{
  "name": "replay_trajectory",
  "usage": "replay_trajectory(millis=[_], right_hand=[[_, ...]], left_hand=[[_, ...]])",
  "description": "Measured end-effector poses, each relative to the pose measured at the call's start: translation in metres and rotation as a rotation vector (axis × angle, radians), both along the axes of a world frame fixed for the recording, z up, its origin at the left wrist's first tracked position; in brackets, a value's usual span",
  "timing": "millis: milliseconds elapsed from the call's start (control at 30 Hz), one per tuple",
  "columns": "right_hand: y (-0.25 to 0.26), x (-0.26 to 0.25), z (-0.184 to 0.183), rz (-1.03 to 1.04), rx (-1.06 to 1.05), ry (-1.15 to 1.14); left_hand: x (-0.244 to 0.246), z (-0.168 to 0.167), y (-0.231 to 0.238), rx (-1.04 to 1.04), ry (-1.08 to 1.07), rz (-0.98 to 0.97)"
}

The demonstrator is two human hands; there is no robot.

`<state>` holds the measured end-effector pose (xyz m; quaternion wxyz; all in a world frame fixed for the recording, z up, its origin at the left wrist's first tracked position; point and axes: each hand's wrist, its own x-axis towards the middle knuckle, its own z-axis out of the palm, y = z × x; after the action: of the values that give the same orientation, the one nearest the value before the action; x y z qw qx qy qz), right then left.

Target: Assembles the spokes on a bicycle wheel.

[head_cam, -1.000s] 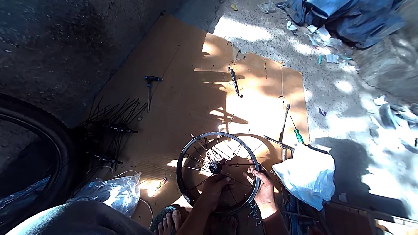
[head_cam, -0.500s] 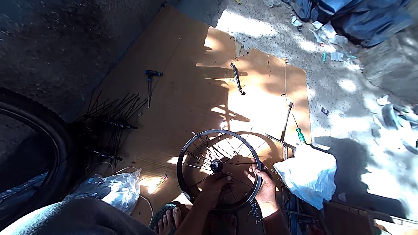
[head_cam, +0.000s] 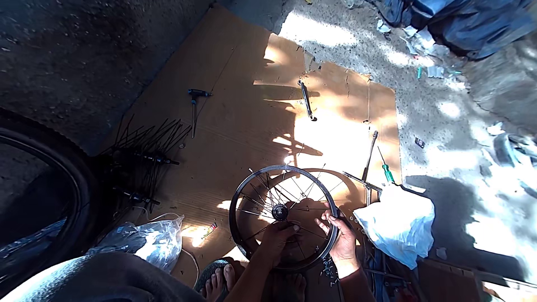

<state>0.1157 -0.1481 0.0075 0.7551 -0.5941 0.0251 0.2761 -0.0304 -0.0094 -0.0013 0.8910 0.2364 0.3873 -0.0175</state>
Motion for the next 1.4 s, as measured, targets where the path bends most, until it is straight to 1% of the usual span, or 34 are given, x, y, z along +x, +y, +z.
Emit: replay_trajectory(millis=[367,533,967,1033,1100,1233,1267,1400], right_hand=[[0.001,-0.001,0.002,0.01,0.008,-0.004],[0.0,-0.002,0.001,0.019,0.025,-0.001],[0.007,-0.002,0.014,0.051,0.011,-0.012],[0.011,-0.001,0.019,0.065,-0.049,-0.023],[0.015,0.003,0.027,0.127,-0.173,-0.051],[0.023,0.019,0.046,0.408,-0.626,-0.195],[0.027,0.021,0.051,0.447,-0.687,-0.21],[0.044,0.024,0.058,0.467,-0.707,-0.165]], left_hand=[[0.001,-0.003,0.001,-0.008,-0.029,0.0],[0.0,-0.004,0.003,-0.011,-0.041,-0.034],[-0.001,-0.007,0.003,-0.012,-0.09,-0.084],[-0.001,-0.006,0.003,-0.044,-0.082,-0.074],[0.0,-0.003,0.003,-0.085,-0.067,-0.062],[0.001,0.003,0.002,-0.147,-0.036,-0.033],[0.002,0.005,0.002,-0.15,-0.023,-0.021],[0.007,0.006,-0.001,-0.117,-0.019,0.07]])
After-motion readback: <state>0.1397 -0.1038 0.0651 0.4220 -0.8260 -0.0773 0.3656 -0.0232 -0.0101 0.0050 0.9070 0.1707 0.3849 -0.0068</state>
